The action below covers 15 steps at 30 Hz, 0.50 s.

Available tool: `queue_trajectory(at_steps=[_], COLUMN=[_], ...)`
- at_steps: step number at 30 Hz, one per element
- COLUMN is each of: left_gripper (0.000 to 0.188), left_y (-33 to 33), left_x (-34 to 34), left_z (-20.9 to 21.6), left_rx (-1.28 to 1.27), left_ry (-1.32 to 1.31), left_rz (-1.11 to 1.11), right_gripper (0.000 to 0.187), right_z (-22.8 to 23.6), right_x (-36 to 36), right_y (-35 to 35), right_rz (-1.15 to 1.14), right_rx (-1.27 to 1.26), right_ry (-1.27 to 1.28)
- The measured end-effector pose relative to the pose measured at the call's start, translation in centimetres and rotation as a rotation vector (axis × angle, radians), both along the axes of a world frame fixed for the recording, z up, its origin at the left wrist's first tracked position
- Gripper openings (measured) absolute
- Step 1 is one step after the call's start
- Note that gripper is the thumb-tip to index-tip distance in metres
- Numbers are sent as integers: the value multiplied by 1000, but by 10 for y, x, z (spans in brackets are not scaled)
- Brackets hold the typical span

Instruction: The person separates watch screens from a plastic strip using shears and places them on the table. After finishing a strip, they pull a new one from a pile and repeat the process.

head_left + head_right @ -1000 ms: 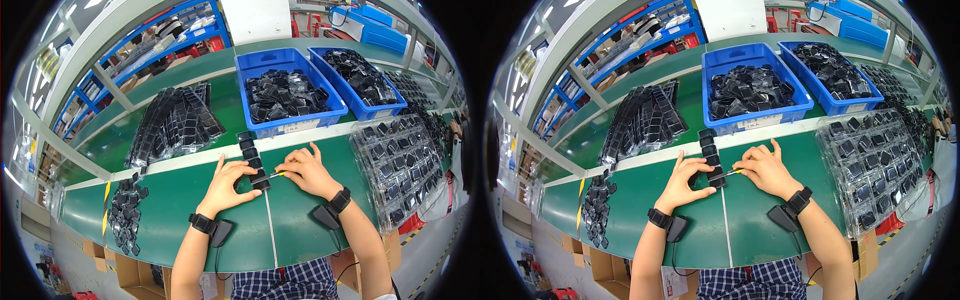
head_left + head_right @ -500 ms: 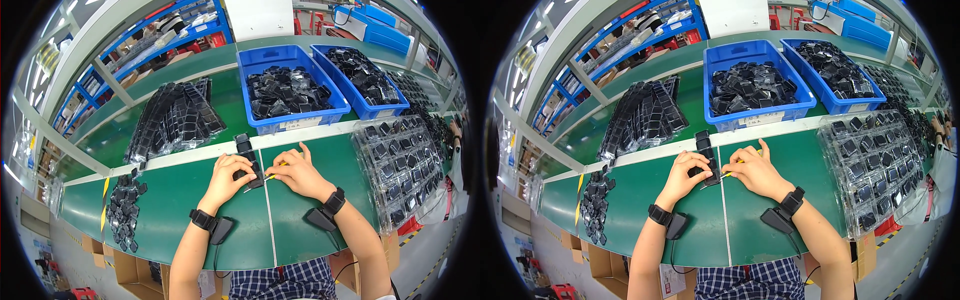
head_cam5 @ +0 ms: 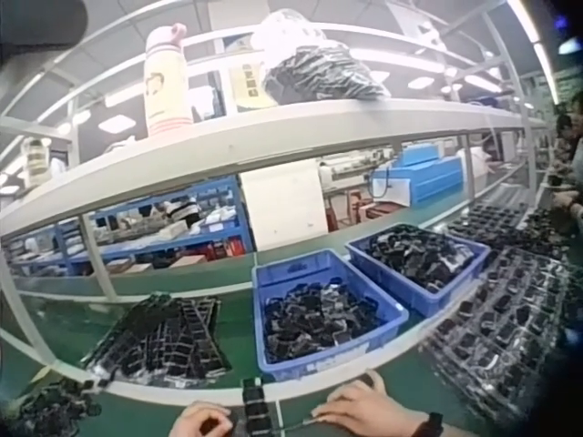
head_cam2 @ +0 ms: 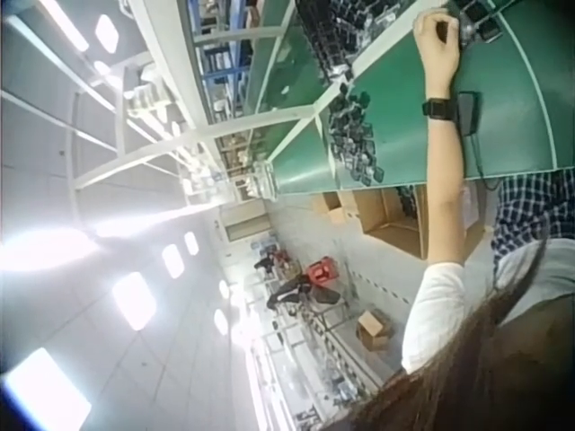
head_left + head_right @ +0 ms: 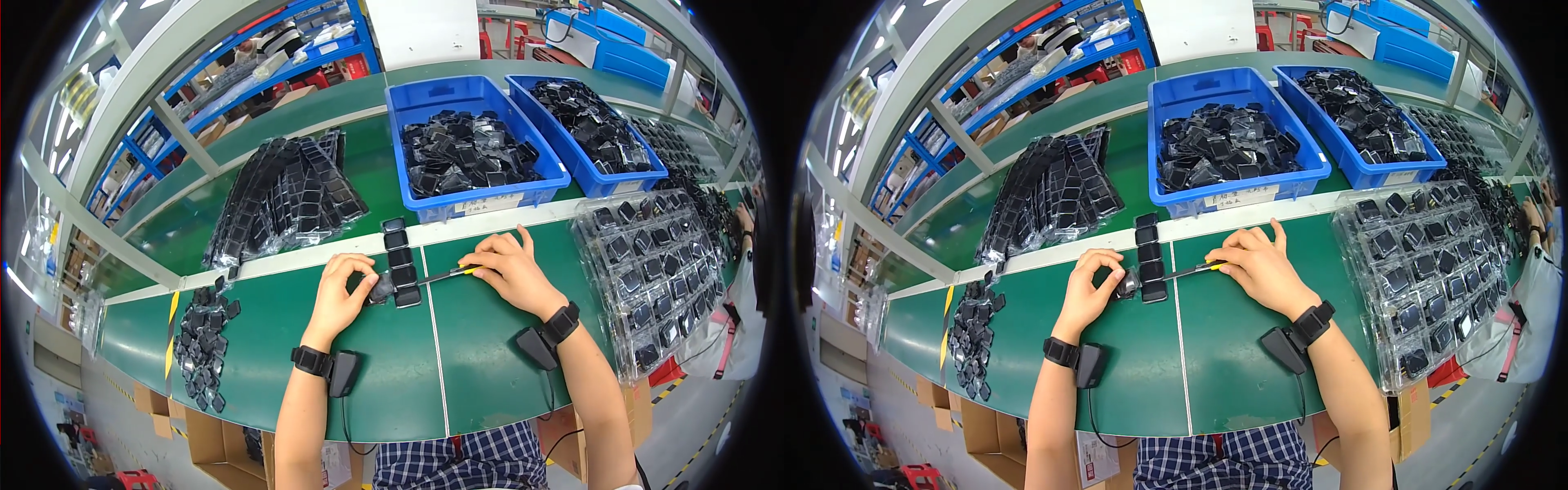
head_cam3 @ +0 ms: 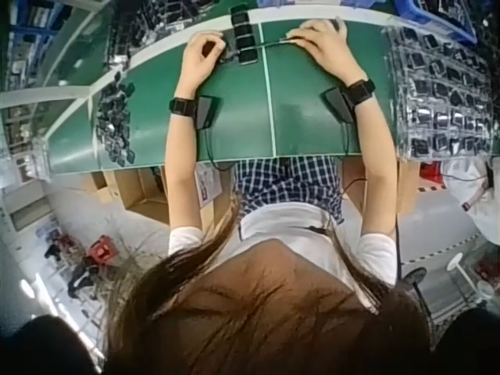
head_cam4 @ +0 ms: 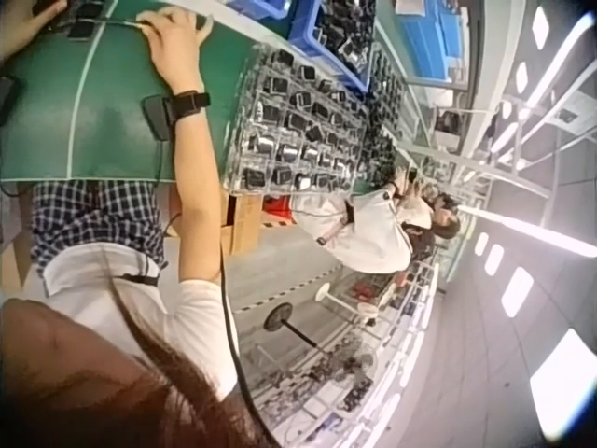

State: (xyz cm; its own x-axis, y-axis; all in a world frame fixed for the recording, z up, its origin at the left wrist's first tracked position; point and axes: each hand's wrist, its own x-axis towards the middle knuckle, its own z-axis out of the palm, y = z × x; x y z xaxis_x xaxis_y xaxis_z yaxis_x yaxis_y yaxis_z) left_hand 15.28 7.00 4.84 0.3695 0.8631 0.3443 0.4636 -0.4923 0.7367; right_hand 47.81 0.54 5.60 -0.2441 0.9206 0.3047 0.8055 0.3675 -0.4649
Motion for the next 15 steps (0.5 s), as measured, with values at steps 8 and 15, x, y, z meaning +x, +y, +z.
queue_trajectory(at_steps=[8,15], left_gripper=[44,35], left_y=[-23,-20], left_x=[22,25], left_z=[26,19], left_rx=[74,55], left_ry=[265,235], left_rz=[-159,-213], right_gripper=[26,27], right_z=[-6,-4], right_x=[-12,-17], right_y=[-3,-4], right_rz=[22,108], right_rx=[46,4], right_ry=[-34,-46])
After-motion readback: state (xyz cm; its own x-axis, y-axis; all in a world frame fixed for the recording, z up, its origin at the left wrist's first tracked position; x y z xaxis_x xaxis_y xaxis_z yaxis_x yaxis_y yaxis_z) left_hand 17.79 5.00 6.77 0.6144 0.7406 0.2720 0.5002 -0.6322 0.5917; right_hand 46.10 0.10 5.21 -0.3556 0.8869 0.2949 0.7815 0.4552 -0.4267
